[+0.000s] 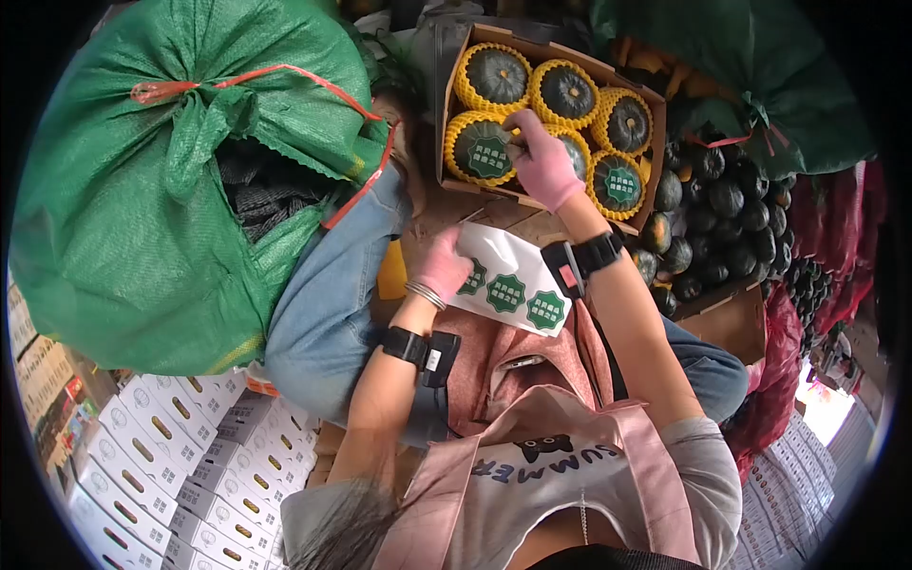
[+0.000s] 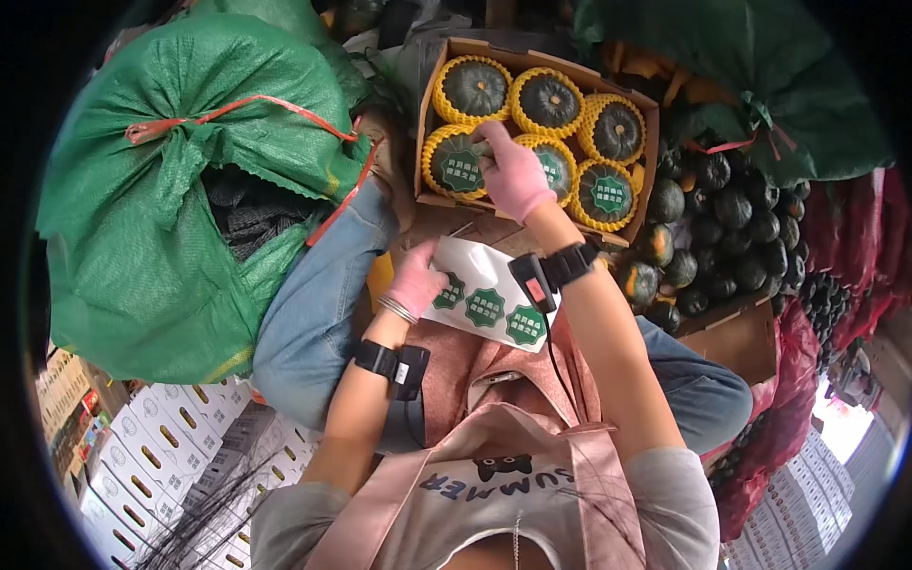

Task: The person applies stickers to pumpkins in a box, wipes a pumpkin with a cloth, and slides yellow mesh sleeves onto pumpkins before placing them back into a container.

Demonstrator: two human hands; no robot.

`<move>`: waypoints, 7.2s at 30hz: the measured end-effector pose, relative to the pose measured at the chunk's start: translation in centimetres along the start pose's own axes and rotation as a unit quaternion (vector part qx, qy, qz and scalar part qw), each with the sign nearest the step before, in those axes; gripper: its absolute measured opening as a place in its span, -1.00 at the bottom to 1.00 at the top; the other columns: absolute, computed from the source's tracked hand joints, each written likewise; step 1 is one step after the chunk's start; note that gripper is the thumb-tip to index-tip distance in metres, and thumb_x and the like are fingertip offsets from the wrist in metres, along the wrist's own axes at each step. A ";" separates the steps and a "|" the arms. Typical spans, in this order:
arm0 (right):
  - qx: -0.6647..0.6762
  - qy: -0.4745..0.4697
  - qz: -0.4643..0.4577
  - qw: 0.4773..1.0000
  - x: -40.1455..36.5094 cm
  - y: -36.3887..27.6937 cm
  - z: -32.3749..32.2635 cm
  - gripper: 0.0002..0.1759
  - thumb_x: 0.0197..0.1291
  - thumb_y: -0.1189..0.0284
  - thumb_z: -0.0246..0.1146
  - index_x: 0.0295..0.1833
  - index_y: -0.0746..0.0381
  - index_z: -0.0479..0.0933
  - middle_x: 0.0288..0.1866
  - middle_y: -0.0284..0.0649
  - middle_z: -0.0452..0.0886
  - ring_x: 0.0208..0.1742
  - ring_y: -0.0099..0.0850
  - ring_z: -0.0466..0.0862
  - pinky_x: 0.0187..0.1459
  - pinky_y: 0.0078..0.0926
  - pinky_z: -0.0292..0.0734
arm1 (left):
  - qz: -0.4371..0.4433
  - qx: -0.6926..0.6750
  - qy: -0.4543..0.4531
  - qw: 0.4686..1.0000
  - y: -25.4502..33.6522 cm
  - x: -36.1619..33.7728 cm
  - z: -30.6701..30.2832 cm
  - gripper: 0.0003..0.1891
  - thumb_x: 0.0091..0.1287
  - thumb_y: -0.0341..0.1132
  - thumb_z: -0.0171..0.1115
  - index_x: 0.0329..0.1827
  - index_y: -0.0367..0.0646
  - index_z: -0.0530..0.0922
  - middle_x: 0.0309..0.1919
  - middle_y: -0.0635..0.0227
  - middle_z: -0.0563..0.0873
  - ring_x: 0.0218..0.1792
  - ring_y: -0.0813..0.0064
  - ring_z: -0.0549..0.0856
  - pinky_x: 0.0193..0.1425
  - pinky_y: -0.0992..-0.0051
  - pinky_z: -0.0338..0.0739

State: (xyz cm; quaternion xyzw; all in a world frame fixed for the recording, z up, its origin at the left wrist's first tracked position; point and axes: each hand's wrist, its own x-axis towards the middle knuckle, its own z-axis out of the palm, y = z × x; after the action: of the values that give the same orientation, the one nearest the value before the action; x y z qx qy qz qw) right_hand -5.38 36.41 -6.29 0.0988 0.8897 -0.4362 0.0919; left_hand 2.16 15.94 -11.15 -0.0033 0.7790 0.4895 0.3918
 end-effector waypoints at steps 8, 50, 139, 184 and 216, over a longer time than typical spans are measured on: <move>-0.199 0.027 -0.014 0.979 0.2 0.1 3.1 -0.75 0.18 0.40 0.10 -0.05 -0.07 0.57 -0.22 -0.10 0.55 -0.22 -0.07 0.61 -0.18 -0.17 0.53 | 0.016 -0.026 0.022 0.999 -1.2 0.5 0.3 -0.46 -0.13 -0.68 0.08 0.04 -0.29 0.50 -0.16 0.26 0.67 -0.07 0.46 0.61 0.08 0.51 0.47; 0.114 -0.033 -0.087 0.989 -17.5 1.8 -11.9 -0.77 0.05 0.48 0.32 -0.22 0.31 0.45 -0.37 -0.10 0.45 -0.38 -0.24 0.47 -0.31 -0.39 0.42 | 0.142 -0.412 0.076 0.897 6.0 -2.1 -0.7 -0.72 0.35 -0.15 0.22 -0.14 -0.23 0.63 -0.26 0.55 0.66 -0.25 0.72 0.56 -0.10 0.66 0.48; -0.274 0.121 -0.028 0.954 6.8 6.1 -7.9 -0.56 0.06 0.21 0.34 0.10 -0.04 0.47 -0.18 -0.14 0.59 -0.10 -0.13 0.61 -0.13 -0.26 0.52 | 0.039 -0.256 0.038 0.965 6.6 -0.4 -0.7 -0.94 0.25 -0.46 0.28 -0.30 -0.28 0.62 -0.44 0.51 0.65 -0.43 0.78 0.51 -0.34 0.69 0.42; -0.433 -0.010 -0.022 0.901 8.4 1.7 -0.6 -0.75 0.16 0.40 0.13 -0.04 0.13 0.56 0.01 -0.11 0.48 -0.19 -0.14 0.66 -0.24 -0.23 0.59 | 0.037 0.007 -0.064 0.997 6.3 -0.3 -2.1 -0.79 0.15 -0.26 0.33 -0.33 -0.26 0.63 -0.48 0.20 0.67 -0.41 0.37 0.65 -0.23 0.41 0.52; -0.301 0.105 0.046 0.947 6.4 4.0 -4.5 -0.11 -0.16 0.19 0.43 0.37 -0.12 0.23 0.36 0.13 0.18 0.40 0.13 0.16 0.38 0.08 0.02 | 0.169 0.521 0.231 0.804 10.4 15.7 -1.3 -0.28 0.29 -0.08 0.10 0.34 -0.42 0.12 0.27 -0.13 0.35 0.31 -0.05 0.30 0.45 0.02 -0.04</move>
State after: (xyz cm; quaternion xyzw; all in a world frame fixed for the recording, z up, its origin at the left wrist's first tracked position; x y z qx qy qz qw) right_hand -10.90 42.99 -8.16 0.1524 0.9787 -0.1309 0.0431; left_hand -13.55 26.35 -12.60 0.2196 0.9727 0.0528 0.0539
